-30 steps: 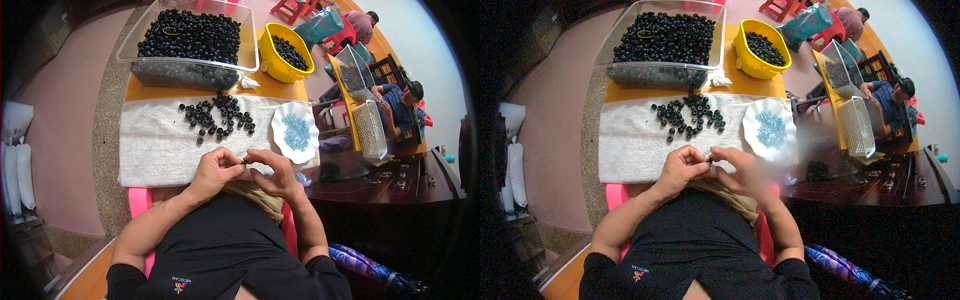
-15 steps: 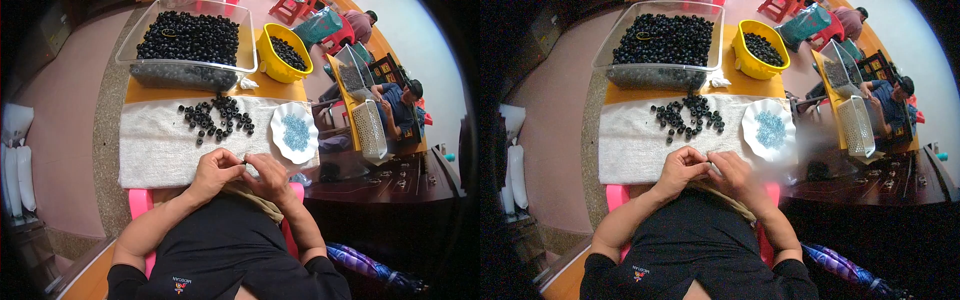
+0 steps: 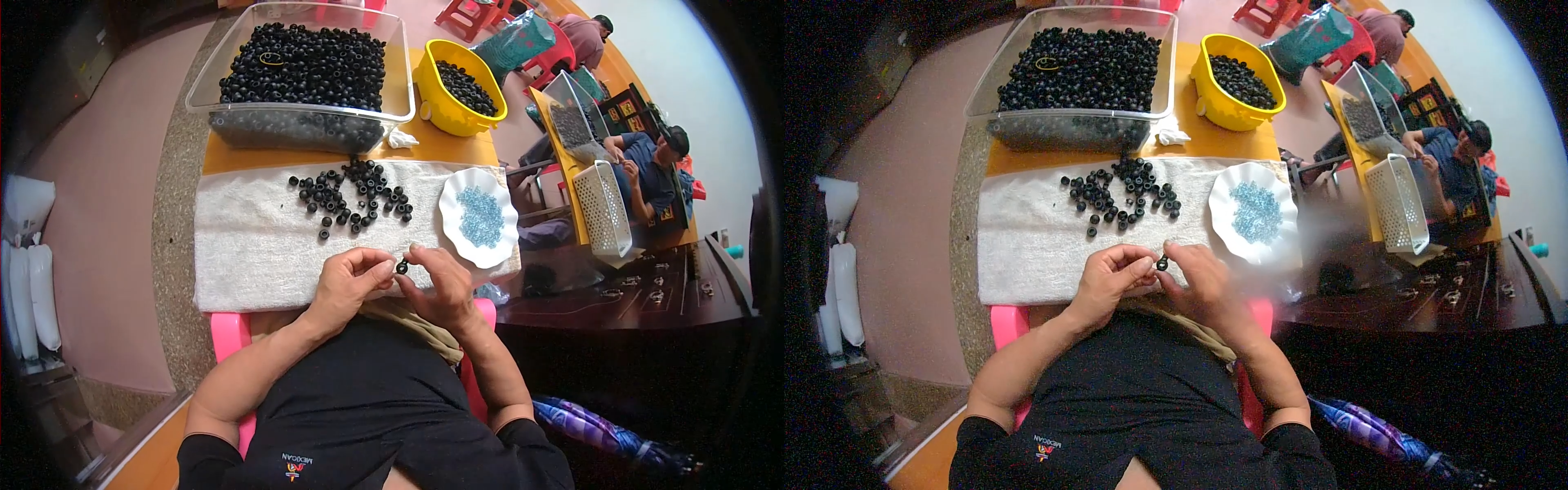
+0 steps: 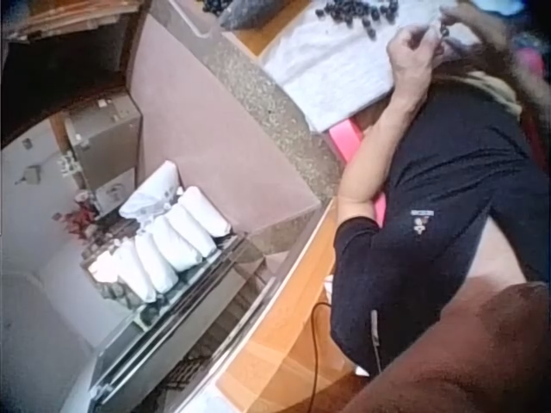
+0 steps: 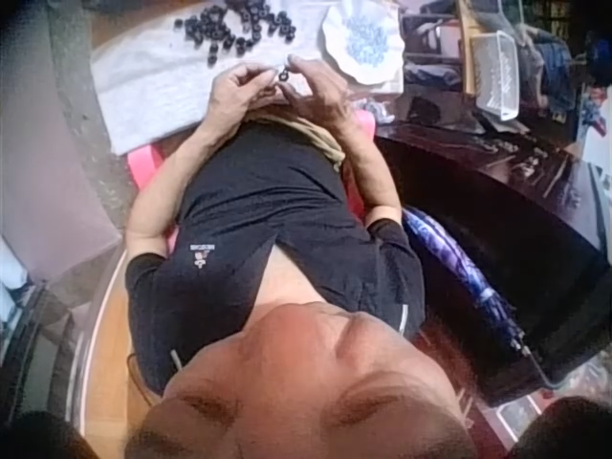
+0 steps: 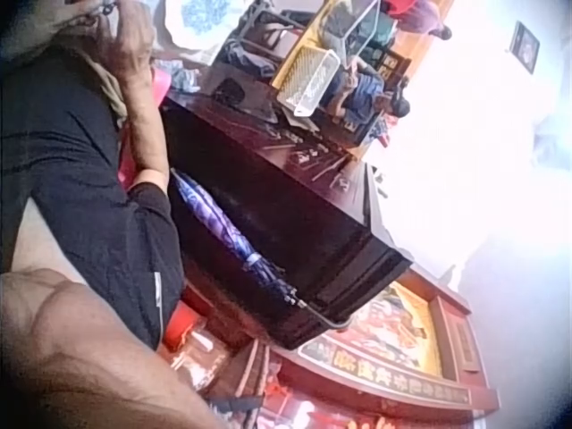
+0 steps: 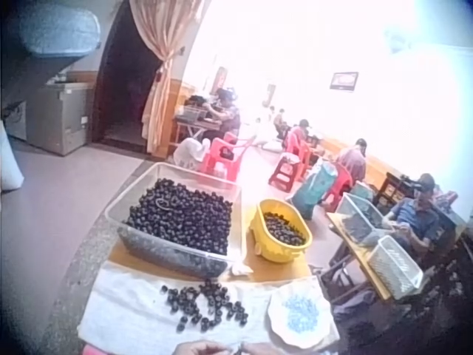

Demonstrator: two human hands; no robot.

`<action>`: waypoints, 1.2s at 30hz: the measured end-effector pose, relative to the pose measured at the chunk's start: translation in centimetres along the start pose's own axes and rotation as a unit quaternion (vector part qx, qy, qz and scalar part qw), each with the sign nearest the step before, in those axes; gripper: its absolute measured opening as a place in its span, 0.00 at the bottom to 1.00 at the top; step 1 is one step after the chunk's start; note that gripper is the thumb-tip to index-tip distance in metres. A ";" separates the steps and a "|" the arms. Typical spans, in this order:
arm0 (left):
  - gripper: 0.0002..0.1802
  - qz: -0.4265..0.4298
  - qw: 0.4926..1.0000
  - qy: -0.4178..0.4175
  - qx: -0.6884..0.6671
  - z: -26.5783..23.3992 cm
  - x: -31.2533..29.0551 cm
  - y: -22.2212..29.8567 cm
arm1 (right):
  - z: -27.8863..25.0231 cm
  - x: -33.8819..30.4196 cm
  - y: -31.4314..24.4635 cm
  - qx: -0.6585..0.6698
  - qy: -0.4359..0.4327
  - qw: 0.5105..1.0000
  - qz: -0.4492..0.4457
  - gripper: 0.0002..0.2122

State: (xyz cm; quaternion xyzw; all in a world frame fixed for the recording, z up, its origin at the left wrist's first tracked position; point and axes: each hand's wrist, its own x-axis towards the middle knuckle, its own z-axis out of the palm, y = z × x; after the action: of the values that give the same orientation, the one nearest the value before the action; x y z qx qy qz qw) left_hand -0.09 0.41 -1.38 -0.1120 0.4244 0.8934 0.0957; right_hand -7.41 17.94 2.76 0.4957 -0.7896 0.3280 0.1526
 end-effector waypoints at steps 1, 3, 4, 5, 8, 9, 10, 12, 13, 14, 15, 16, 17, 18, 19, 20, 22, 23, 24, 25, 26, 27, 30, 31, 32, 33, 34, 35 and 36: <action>0.12 -0.003 1.000 -0.007 0.002 0.0 0.0 0.0 | 0.0 0.0 0.0 -0.001 0.001 1.000 -0.006 0.27; 0.12 0.003 1.000 -0.013 0.016 0.0 0.0 0.0 | 0.1 0.0 -0.3 0.016 0.003 1.000 0.014 0.24; 0.12 0.010 0.999 -0.018 0.031 0.0 0.0 0.0 | 0.1 0.0 -0.4 0.033 0.005 0.999 0.033 0.21; 0.12 0.010 0.999 -0.018 0.031 0.1 0.0 0.0 | 0.1 0.0 -0.4 0.033 0.005 0.999 0.033 0.21; 0.13 0.013 0.998 -0.030 0.047 0.2 0.0 0.1 | 0.1 0.1 -0.4 0.031 0.001 0.999 0.016 0.22; 0.12 0.014 0.998 -0.030 0.048 0.4 -0.1 0.2 | 0.1 0.1 -0.4 0.037 -0.003 0.999 0.011 0.22; 0.12 0.016 0.998 -0.030 0.048 0.4 -0.2 0.3 | 0.1 0.2 -0.4 0.044 -0.007 0.999 0.005 0.23; 0.12 0.016 0.998 -0.029 0.056 0.1 -0.1 0.0 | 0.0 0.5 -0.6 0.035 -0.012 0.999 -0.002 0.24; 0.12 0.016 0.997 -0.030 0.063 0.0 0.0 -0.1 | 0.0 0.6 -0.7 0.026 -0.018 0.999 -0.008 0.25; 0.12 0.016 0.997 -0.030 0.063 0.0 0.0 -0.2 | 0.0 0.6 -0.7 0.025 -0.018 0.999 -0.008 0.25; 0.11 0.018 0.997 -0.026 0.073 0.0 0.0 -0.2 | 0.0 0.6 -0.8 0.016 -0.024 0.999 -0.016 0.24; 0.11 0.021 0.996 -0.022 0.083 0.0 0.0 -0.2 | 0.0 0.7 -0.8 0.008 -0.030 0.999 -0.023 0.23; 0.11 0.021 0.996 -0.021 0.083 0.0 0.0 -0.2 | 0.0 0.7 -0.9 0.008 -0.030 0.999 -0.024 0.23; 0.11 0.022 0.996 -0.022 0.086 0.0 0.0 -0.2 | 0.0 0.7 -0.9 0.010 -0.033 0.999 -0.026 0.22; 0.11 0.023 0.995 -0.024 0.089 0.1 0.0 -0.2 | 0.0 0.7 -0.9 0.012 -0.036 0.999 -0.028 0.21; 0.11 0.023 0.995 -0.025 0.089 0.0 0.0 -0.2 | -0.1 0.7 -1.0 0.011 -0.035 0.999 -0.028 0.21; 0.09 0.029 0.993 -0.036 0.106 -0.1 0.2 -0.4 | 0.0 0.6 -0.9 0.006 -0.037 0.999 -0.036 0.21; 0.09 0.030 0.993 -0.037 0.106 -0.1 0.2 -0.4 | 0.1 0.6 -0.7 0.005 -0.036 0.999 -0.037 0.21; 0.09 0.028 0.993 -0.038 0.110 -0.1 0.1 -0.3 | 0.2 0.6 -0.5 0.009 -0.037 0.998 -0.050 0.21; 0.08 0.027 0.992 -0.039 0.114 -0.1 0.1 -0.2 | 0.2 0.6 -0.5 0.014 -0.037 0.997 -0.063 0.21; 0.08 0.028 0.992 -0.041 0.115 -0.1 0.1 -0.2 | 0.2 0.8 -0.5 0.012 -0.035 0.997 -0.064 0.21; 0.08 0.023 0.993 -0.038 0.112 -0.2 0.0 -0.1 | 0.3 0.9 -0.6 0.025 -0.038 0.997 -0.057 0.21; 0.08 0.018 0.993 -0.040 0.109 -0.2 0.1 -0.2 | 0.5 0.5 -0.4 0.036 -0.044 0.997 -0.047 0.20; 0.08 0.015 0.993 -0.043 0.106 -0.3 0.1 -0.2 | 0.6 0.3 -0.3 0.038 -0.051 0.997 -0.042 0.20; 0.08 0.017 0.993 -0.045 0.108 -0.3 0.0 -0.2 | 0.6 0.3 -0.3 0.036 -0.049 0.997 -0.043 0.20; 0.08 0.020 0.994 -0.040 0.102 -0.3 0.0 -0.1 | 0.6 0.4 -0.3 0.040 -0.042 0.998 -0.039 0.20; 0.08 0.022 0.995 -0.035 0.096 -0.3 -0.1 -0.1 | 0.7 0.3 -0.3 0.043 -0.035 0.998 -0.034 0.19; 0.08 0.024 0.994 -0.037 0.098 -0.2 -0.1 0.0 | 0.7 0.2 -0.3 0.041 -0.033 0.998 -0.035 0.19; 0.08 0.020 0.996 -0.032 0.085 -0.1 -0.1 0.1 | 0.9 0.0 -0.2 0.061 -0.017 0.998 -0.010 0.19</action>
State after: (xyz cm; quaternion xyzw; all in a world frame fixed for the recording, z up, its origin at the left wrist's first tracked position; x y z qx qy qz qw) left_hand 0.02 0.29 -1.31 -0.0663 0.4981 0.8588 0.1001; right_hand -7.19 17.33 2.15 0.5174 -0.7658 0.3650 0.1120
